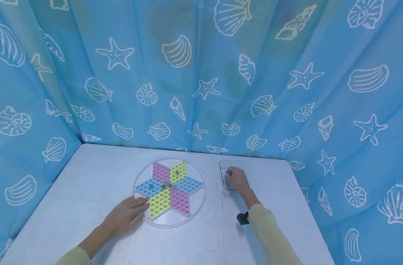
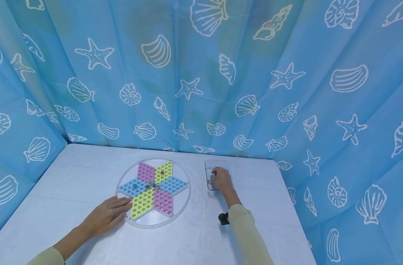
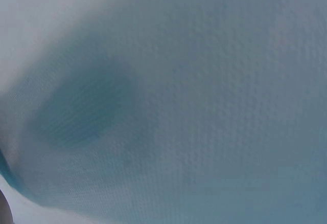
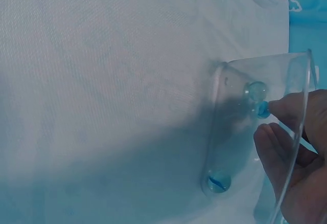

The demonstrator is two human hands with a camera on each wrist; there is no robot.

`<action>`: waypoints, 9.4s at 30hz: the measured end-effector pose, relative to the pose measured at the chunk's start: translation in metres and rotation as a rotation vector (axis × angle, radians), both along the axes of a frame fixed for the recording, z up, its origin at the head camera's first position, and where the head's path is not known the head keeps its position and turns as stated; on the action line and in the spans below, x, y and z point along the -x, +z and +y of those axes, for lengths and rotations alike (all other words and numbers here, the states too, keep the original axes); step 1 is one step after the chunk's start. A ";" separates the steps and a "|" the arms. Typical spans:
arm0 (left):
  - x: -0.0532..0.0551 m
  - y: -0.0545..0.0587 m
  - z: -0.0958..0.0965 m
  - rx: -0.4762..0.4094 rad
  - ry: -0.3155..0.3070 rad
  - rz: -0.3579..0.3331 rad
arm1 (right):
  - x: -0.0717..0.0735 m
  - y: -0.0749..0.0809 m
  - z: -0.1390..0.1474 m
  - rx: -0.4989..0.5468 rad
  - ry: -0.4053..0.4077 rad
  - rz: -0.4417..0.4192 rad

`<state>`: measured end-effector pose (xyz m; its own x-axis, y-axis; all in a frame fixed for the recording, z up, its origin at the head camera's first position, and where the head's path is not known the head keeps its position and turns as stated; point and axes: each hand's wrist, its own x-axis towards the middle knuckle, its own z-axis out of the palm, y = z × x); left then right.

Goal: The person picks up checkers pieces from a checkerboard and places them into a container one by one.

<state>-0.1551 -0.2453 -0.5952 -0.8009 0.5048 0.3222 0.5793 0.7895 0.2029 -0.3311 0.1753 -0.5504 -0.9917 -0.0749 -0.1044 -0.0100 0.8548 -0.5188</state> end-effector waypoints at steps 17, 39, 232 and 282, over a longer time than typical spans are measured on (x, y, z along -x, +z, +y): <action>0.000 0.000 0.001 0.014 0.005 0.003 | -0.012 0.027 -0.008 0.091 0.067 0.180; 0.000 0.001 0.001 0.017 -0.003 0.017 | -0.052 0.039 -0.069 0.302 0.200 0.242; 0.001 -0.005 0.000 -0.013 -0.018 0.070 | -0.030 0.008 0.008 0.270 -0.090 0.147; -0.001 -0.003 0.002 -0.015 0.005 0.029 | -0.010 0.001 0.008 0.034 0.073 -0.065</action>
<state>-0.1544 -0.2430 -0.5978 -0.7936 0.4954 0.3532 0.5809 0.7895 0.1979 -0.3215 0.1830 -0.5499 -0.9748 -0.1509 -0.1642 -0.0367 0.8348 -0.5494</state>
